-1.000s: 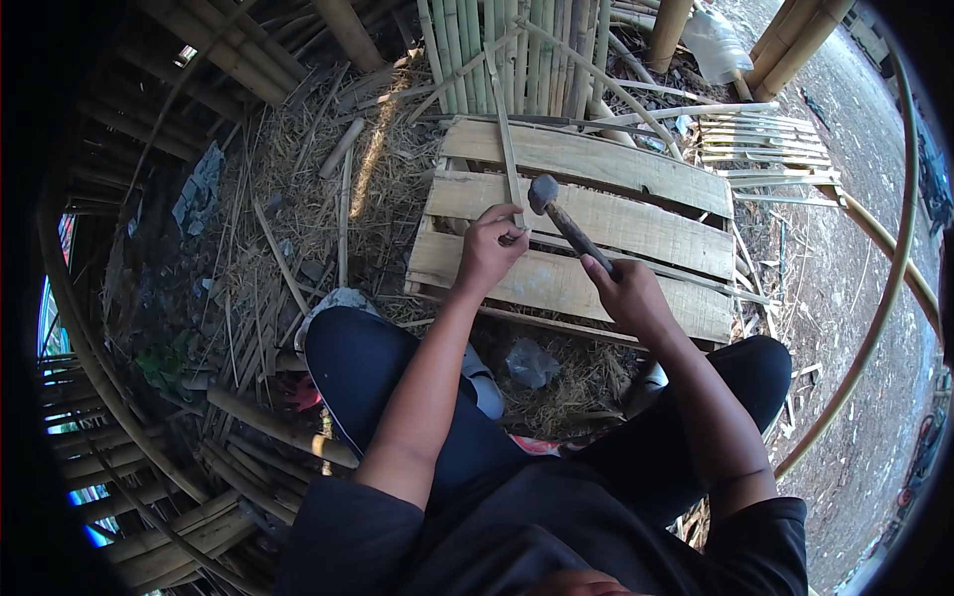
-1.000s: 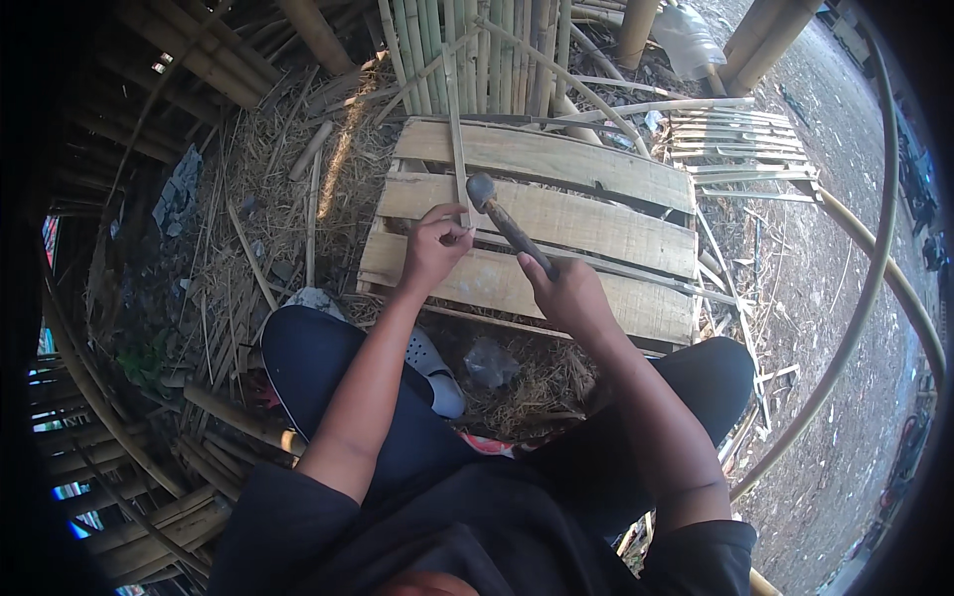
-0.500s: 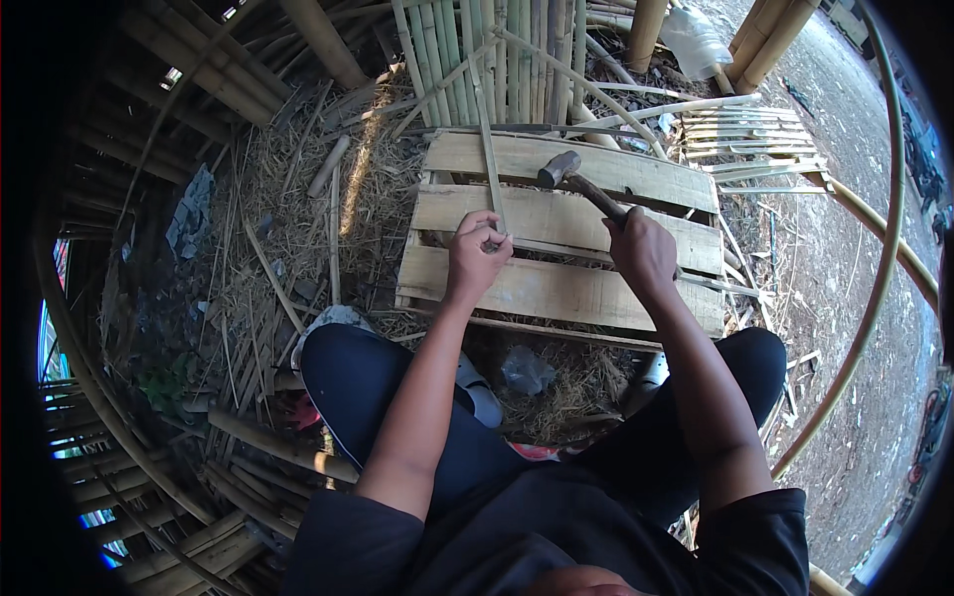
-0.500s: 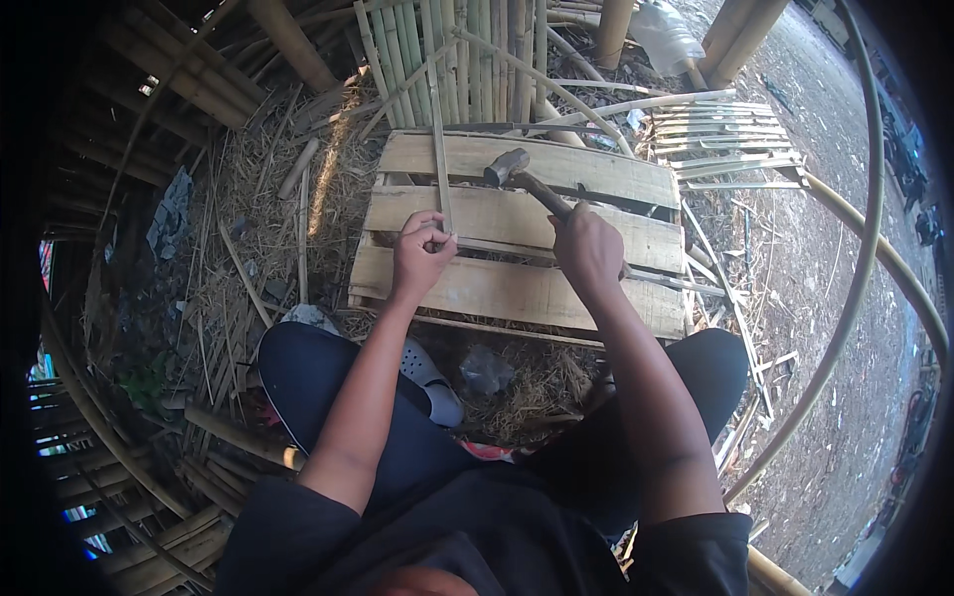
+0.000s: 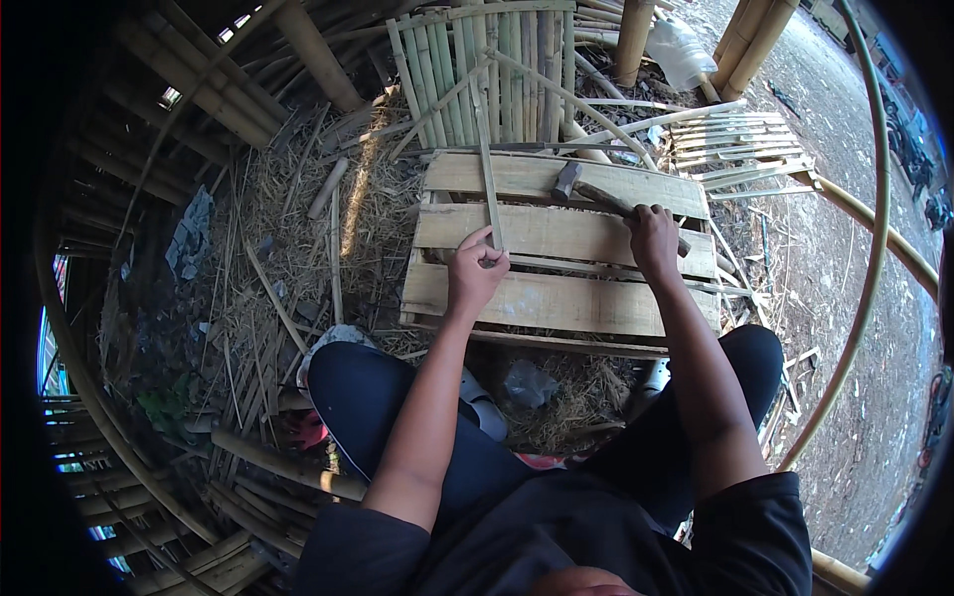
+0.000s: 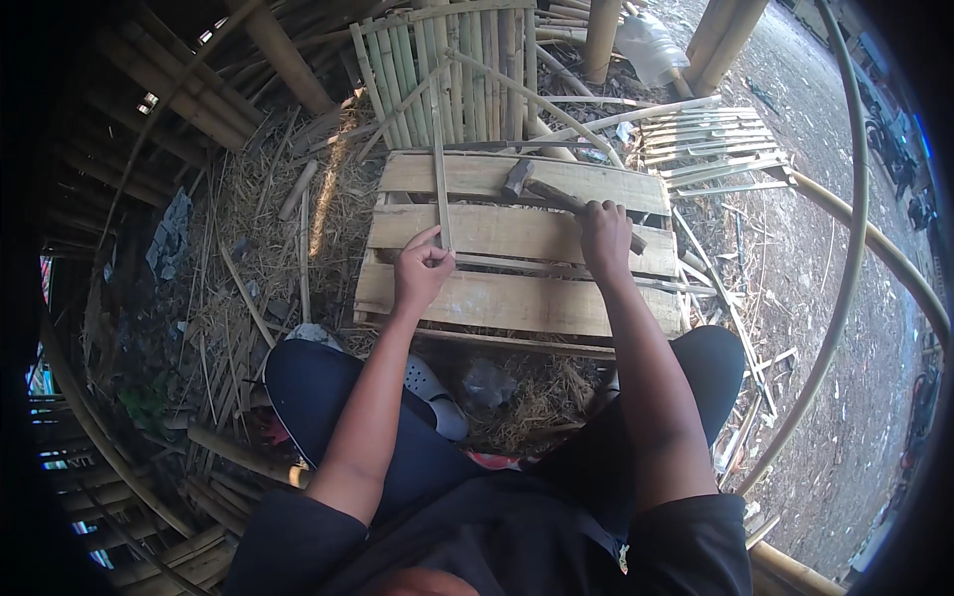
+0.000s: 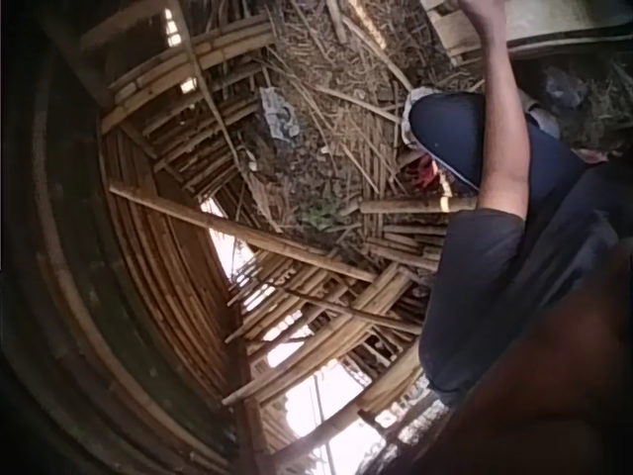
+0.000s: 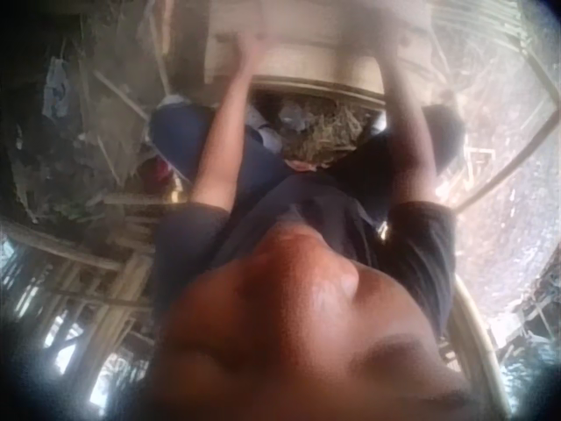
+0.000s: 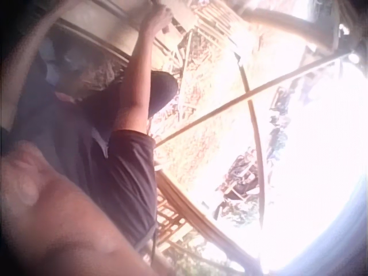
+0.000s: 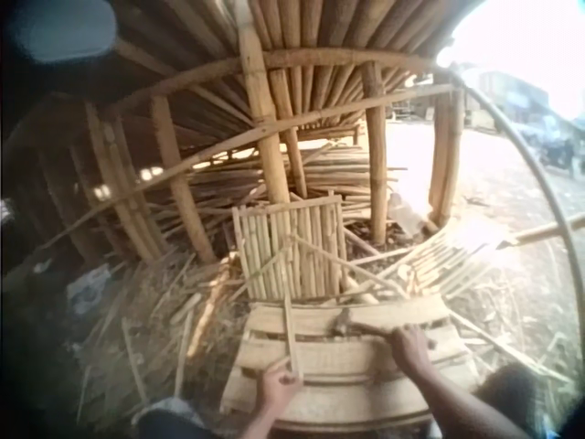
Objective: The person constructs a bamboo structure by hand, using a hammer to drive nails into strips of bamboo positioned over a wooden frame. The person retrieves nails from a plastic bag, positions the bamboo strips, and secures them with the hammer.
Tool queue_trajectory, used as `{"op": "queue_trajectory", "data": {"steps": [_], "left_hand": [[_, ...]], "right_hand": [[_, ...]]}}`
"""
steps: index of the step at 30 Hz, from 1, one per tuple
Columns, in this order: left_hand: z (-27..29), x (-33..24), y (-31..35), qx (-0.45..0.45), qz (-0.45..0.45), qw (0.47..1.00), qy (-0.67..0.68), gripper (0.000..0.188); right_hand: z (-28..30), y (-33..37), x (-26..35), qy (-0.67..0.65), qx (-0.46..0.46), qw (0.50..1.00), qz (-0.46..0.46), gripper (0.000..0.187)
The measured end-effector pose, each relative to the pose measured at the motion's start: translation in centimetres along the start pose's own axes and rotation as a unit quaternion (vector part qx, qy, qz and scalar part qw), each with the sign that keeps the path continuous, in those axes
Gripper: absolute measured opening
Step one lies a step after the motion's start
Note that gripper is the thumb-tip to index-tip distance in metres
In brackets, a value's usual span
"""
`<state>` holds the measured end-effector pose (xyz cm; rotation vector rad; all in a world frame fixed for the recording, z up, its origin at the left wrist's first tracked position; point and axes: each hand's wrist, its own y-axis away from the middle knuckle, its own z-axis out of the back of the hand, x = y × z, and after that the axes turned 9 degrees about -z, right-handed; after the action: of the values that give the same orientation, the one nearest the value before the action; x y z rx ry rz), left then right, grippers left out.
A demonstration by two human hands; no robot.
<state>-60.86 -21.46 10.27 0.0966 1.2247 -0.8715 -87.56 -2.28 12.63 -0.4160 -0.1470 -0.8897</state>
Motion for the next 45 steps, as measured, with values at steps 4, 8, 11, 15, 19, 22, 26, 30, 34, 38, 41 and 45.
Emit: {"op": "queue_trajectory", "data": {"steps": [4,8,11,15,19,22,26,30,34,38,41,45], "left_hand": [[0.2,0.3,0.2,0.001,0.007,1.000,0.002,0.011],[0.7,0.5,0.5,0.004,0.014,1.000,0.001,0.011],[0.4,0.2,0.1,0.019,0.026,0.999,0.014,0.011],[0.3,1.1,-0.2,0.035,0.071,0.996,0.032,0.011],[0.4,1.9,-0.3,0.029,0.069,0.996,0.047,0.012],[0.8,2.4,-0.2,0.014,0.070,0.995,0.071,0.012],[-0.1,0.7,-0.2,0.035,0.039,0.998,0.026,0.013],[0.3,0.2,-0.2,0.046,0.046,0.998,0.023,0.012],[0.7,0.3,-0.3,0.046,0.051,0.997,0.023,0.011],[1.8,0.3,-0.3,0.070,0.089,0.993,0.033,0.012],[1.8,-1.6,-0.2,0.082,0.103,0.991,0.021,0.012],[1.7,-2.1,0.9,0.083,0.088,0.993,-0.005,0.012]], "right_hand": [[0.7,1.0,1.0,0.054,-0.015,0.998,0.009,0.024],[4.2,2.3,3.6,-0.010,0.123,0.990,0.062,0.038],[4.2,2.9,2.0,-0.001,0.260,0.960,0.107,0.037],[3.2,3.2,1.6,0.032,0.301,0.940,0.156,0.022],[2.9,3.3,1.8,0.005,0.249,0.950,0.188,0.013],[3.5,2.9,2.5,-0.013,0.185,0.956,0.226,0.006],[3.7,2.6,1.7,0.004,0.188,0.967,0.169,0.009],[3.7,2.4,1.9,-0.037,0.157,0.973,0.163,0.009],[3.9,2.3,2.3,-0.007,0.175,0.970,0.168,0.008],[3.1,2.9,2.8,0.001,0.213,0.967,0.142,0.007],[2.9,2.9,2.1,-0.031,0.191,0.969,0.151,0.005],[2.7,2.8,1.9,-0.026,0.202,0.965,0.168,0.003]]}}
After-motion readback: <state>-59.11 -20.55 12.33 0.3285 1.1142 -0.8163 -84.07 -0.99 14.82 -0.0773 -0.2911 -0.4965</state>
